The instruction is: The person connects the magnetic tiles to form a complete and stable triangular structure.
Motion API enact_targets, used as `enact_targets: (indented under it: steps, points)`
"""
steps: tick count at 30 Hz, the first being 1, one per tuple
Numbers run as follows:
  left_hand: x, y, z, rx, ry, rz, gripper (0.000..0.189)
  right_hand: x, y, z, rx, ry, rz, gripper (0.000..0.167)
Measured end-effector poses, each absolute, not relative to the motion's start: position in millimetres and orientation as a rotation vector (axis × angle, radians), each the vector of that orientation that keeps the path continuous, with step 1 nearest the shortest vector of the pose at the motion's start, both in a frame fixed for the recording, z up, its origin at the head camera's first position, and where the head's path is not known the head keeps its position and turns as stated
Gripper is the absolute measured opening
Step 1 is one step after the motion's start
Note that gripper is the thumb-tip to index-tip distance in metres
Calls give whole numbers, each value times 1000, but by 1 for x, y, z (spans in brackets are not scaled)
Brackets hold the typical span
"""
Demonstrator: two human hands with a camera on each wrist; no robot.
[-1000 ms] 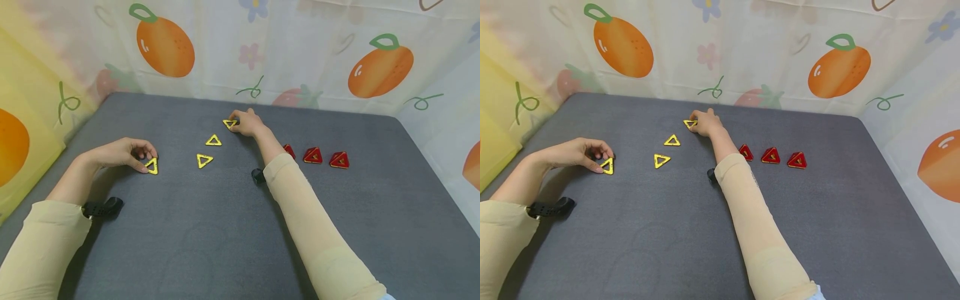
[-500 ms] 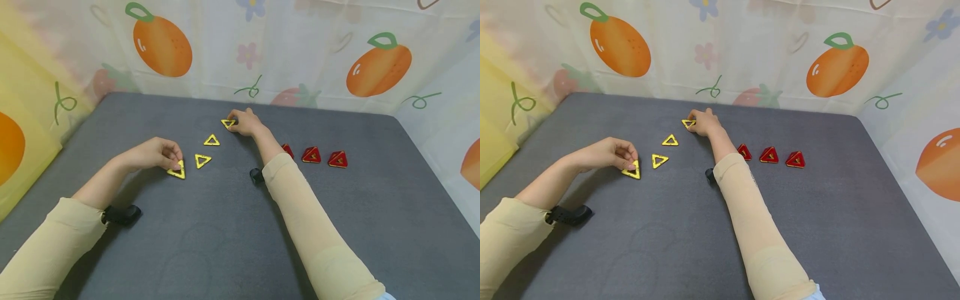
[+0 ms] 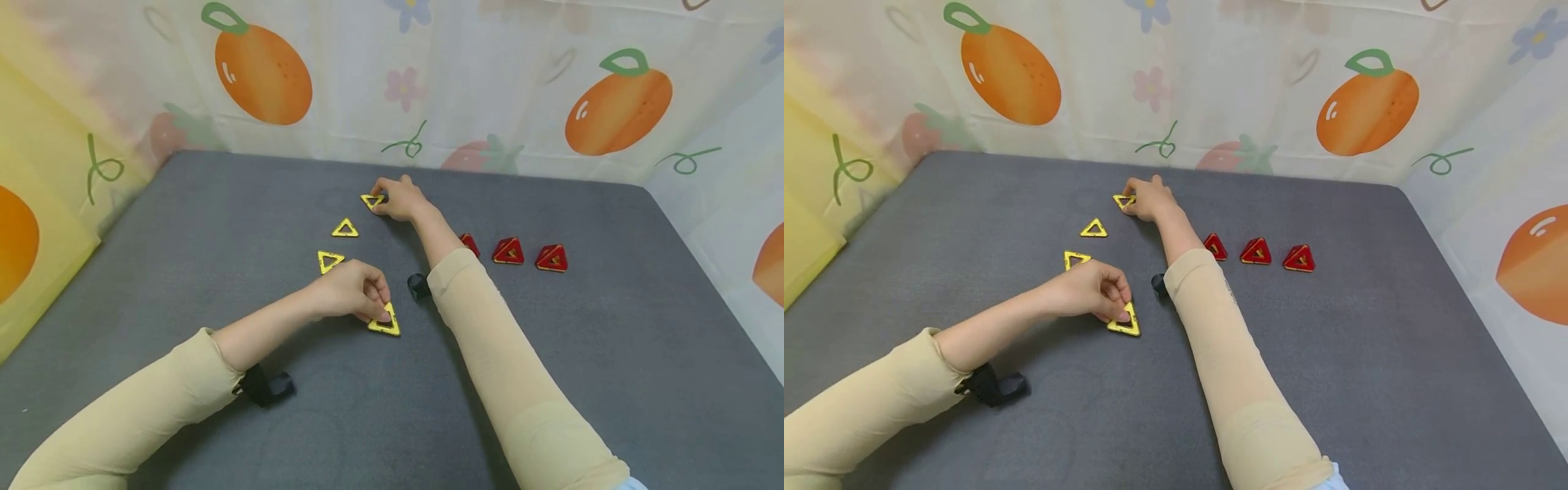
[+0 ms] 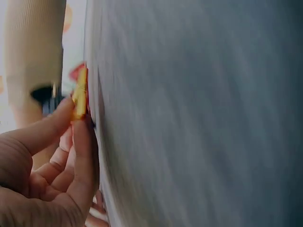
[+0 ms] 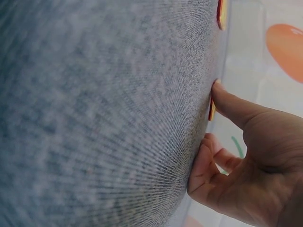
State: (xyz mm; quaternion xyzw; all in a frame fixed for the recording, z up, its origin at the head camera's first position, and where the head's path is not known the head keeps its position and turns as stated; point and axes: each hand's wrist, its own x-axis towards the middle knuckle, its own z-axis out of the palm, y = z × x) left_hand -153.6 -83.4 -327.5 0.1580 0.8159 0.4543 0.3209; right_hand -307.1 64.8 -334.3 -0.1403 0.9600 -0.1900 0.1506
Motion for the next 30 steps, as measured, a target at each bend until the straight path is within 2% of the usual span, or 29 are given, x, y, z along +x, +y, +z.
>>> enact_targets:
  steps: [8,21,25,30]
  points:
    - [-139,-57,-331,533,2198,1123,13,-308,66,-334,-422,2753,-540,43]
    - [-130,-51,-330,622,2344,972,17,-308,66,-333,-431,2738,-551,43]
    - [-131,-56,-330,667,2343,938,21,-307,66,-333,-432,2738,-546,43]
    - [-135,-66,-333,775,2303,934,37,-308,65,-333,-432,2750,-529,42]
